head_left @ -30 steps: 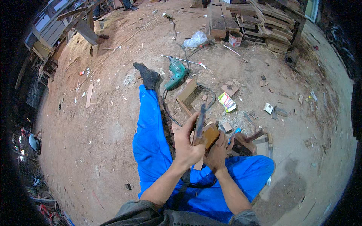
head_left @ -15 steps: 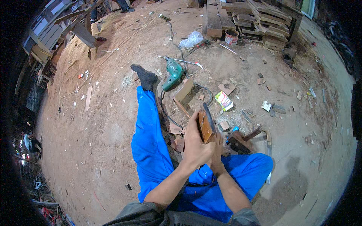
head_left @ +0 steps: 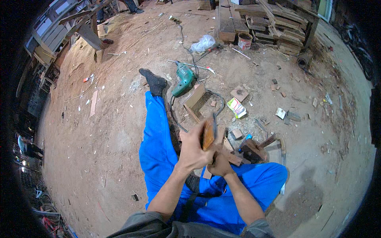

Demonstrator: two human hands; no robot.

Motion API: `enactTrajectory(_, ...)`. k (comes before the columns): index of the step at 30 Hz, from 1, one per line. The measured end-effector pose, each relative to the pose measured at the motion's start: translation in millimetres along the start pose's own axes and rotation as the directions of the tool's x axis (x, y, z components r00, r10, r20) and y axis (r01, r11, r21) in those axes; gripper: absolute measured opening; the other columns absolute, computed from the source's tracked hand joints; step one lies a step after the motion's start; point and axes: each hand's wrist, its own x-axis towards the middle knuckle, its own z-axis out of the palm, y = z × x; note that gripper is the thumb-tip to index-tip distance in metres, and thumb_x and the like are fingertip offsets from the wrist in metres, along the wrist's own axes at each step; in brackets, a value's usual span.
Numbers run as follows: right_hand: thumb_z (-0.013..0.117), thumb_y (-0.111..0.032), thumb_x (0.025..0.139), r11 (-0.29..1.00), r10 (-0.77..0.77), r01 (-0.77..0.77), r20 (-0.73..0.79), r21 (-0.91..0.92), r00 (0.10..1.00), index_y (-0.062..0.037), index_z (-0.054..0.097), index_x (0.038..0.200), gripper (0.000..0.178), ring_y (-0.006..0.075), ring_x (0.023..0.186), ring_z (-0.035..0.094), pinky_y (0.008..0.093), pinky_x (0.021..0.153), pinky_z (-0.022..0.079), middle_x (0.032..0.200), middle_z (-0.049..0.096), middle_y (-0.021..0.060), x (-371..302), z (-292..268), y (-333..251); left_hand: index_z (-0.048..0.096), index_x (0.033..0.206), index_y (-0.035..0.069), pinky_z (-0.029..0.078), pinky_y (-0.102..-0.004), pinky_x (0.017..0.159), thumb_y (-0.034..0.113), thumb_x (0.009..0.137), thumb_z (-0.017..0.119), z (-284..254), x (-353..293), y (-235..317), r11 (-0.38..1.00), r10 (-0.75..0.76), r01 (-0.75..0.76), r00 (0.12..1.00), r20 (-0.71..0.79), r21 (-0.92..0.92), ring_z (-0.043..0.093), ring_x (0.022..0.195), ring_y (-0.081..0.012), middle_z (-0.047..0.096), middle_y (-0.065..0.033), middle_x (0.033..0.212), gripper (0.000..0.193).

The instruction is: The person assembles a small wooden box by hand using a wooden mallet to tap pieces into place and fits different wooden panels together while sitting on the floor.

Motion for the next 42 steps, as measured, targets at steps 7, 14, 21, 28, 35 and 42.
enactTrajectory(7,0.063,-0.027,0.086,0.983,-0.163,0.169,-0.082,0.074,0.983,-0.0009,0.060,0.125,0.047,0.0455,0.125,0.053,0.0522,0.110,0.037,0.127,0.062,0.0254,-7.3,5.6,-7.8,0.050,0.135,-0.007,0.047,-0.0448,0.104,0.013,0.068,0.070,9.3,-9.2,-12.6,0.989,0.141,-0.146,0.980,0.138,0.028,0.060,0.119,-0.0445,0.062,-0.0288,0.125,0.073)
enactTrajectory(14,0.071,-0.018,0.086,0.974,-0.130,0.183,-0.329,0.135,0.935,-0.0043,0.056,0.132,0.050,0.0362,0.126,0.056,0.0453,0.110,0.042,0.130,0.063,0.0177,-23.8,18.5,-6.5,0.052,0.137,-0.001,0.046,-0.0438,0.104,0.023,0.065,0.080,14.4,-9.5,0.5,0.969,0.243,-0.228,0.946,0.216,-0.092,0.060,0.121,-0.0396,0.062,-0.0235,0.129,0.081)
enactTrajectory(21,0.072,-0.016,0.086,0.928,0.037,0.029,-0.170,0.371,0.985,-0.0047,0.055,0.134,0.052,0.0343,0.125,0.057,0.0443,0.109,0.043,0.130,0.063,0.0167,-20.5,16.0,15.2,0.052,0.138,-0.002,0.046,-0.0445,0.106,0.020,0.064,0.081,35.6,-19.8,7.0,0.980,0.197,-0.195,0.965,0.175,-0.025,0.059,0.120,-0.0409,0.059,-0.0239,0.130,0.083)
enactTrajectory(28,0.074,-0.015,0.085,0.883,0.088,0.000,-0.165,0.470,0.982,-0.0050,0.054,0.135,0.055,0.0324,0.124,0.058,0.0432,0.108,0.045,0.131,0.062,0.0157,-21.5,15.2,15.0,0.052,0.136,-0.005,0.047,-0.0430,0.105,0.018,0.063,0.081,38.6,-20.4,11.6,0.977,0.210,-0.208,0.977,0.035,-0.053,0.061,0.120,-0.0389,0.061,-0.0246,0.128,0.081)
enactTrajectory(35,0.075,-0.013,0.085,0.822,0.133,-0.014,-0.168,0.570,0.977,-0.0054,0.053,0.137,0.057,0.0305,0.123,0.059,0.0422,0.107,0.046,0.132,0.062,0.0147,-24.5,23.3,21.3,0.057,0.133,-0.006,0.051,-0.0371,0.098,0.019,0.065,0.081,24.0,-17.8,14.5,0.966,0.134,-0.114,0.988,0.072,-0.230,0.068,0.114,-0.0303,0.065,-0.0244,0.125,0.076)
enactTrajectory(42,0.078,-0.011,0.084,0.807,0.180,-0.111,-0.062,0.580,0.982,-0.0030,0.053,0.137,0.059,0.0260,0.121,0.060,0.0402,0.104,0.049,0.131,0.063,0.0128,-20.6,15.9,14.1,0.051,0.140,-0.009,0.044,-0.0365,0.106,0.021,0.066,0.078,17.6,-17.2,-11.7,0.829,0.091,0.032,0.977,0.192,-0.558,0.061,0.121,-0.0227,0.064,-0.0181,0.131,0.085)
